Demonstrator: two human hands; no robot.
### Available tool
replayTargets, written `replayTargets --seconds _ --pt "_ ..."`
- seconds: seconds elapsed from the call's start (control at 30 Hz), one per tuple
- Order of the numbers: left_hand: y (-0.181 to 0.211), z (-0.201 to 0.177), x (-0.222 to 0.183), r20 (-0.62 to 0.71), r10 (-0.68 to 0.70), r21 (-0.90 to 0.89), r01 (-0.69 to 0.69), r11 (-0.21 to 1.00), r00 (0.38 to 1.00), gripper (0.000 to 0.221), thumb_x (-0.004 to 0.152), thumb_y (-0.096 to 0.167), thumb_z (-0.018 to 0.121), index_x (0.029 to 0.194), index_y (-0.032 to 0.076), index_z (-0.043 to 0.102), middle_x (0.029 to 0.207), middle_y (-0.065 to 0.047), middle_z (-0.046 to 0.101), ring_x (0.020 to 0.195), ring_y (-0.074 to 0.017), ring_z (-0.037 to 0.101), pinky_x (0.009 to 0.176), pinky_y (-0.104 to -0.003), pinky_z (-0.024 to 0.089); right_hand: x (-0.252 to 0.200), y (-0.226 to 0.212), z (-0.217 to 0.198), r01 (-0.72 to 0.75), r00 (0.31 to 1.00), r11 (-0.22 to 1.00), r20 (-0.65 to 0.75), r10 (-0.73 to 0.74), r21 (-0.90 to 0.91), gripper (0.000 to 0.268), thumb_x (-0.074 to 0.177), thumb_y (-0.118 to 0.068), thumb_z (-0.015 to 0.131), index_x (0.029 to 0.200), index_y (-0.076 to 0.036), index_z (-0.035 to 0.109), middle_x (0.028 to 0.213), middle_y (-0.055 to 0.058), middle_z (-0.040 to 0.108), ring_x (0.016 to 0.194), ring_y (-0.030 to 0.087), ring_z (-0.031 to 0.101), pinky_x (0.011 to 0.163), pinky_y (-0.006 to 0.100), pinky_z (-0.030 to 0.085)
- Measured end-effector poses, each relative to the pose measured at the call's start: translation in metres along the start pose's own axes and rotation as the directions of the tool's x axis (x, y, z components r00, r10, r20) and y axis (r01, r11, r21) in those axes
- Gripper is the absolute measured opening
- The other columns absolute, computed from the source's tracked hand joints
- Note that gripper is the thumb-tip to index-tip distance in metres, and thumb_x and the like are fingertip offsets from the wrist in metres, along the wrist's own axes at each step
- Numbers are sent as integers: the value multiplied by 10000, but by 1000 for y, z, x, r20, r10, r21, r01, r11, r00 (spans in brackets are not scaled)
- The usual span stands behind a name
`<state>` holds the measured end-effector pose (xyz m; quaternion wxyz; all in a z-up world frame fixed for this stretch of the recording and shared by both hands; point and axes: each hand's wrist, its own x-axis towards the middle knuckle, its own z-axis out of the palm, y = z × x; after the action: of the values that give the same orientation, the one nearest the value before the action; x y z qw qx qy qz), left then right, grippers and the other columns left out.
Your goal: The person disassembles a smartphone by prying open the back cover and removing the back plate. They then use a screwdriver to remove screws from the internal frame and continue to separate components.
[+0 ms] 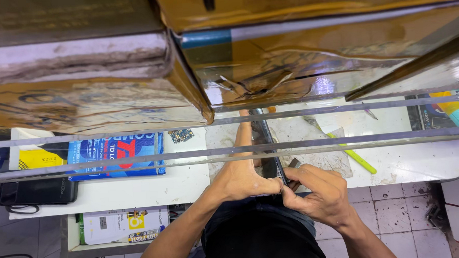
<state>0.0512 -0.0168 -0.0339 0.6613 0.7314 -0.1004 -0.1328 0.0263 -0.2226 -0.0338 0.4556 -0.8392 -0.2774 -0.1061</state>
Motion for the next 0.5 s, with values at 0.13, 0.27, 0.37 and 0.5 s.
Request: replayTargets --seconds 0.13,0.27,0.37,0.5 --pt "6 8 -3 -117 44 -56 -51 997 992 1460 604 116 842 1636 40 -188 1513 -291 402 1280 -346 572 1001 -452 580 2 7 -10 -25 996 997 83 18 79 349 716 -106 833 1026 7 720 795 69 735 691 148 741 616 261 579" --pt "20 22 -2 -137 -68 -231 35 972 988 1406 602 49 812 1631 103 -146 1288 -221 585 1079 -283 672 913 -413 611 8 18 -36 -238 951 964 229 207 118 303 816 -203 809 1066 -37 763 838 85 772 712 189 745 654 298 580" --pt "25 39 3 -144 -84 -278 41 960 986 1408 568 9 811 1608 162 -125 1264 -188 584 1023 -286 685 847 -413 629 0 25 -57 -487 846 871 210 489 -66 316 881 -212 742 1175 -96 742 736 130 706 622 229 674 605 328 532" --pt "27 62 -1 -173 -55 -212 17 977 983 1390 568 -29 823 1599 170 -88 1236 -218 608 1057 -301 696 868 -421 646 -18 29 -74 -475 801 757 135 583 -448 560 910 -332 825 1387 -104 641 671 112 723 640 247 665 602 371 489"
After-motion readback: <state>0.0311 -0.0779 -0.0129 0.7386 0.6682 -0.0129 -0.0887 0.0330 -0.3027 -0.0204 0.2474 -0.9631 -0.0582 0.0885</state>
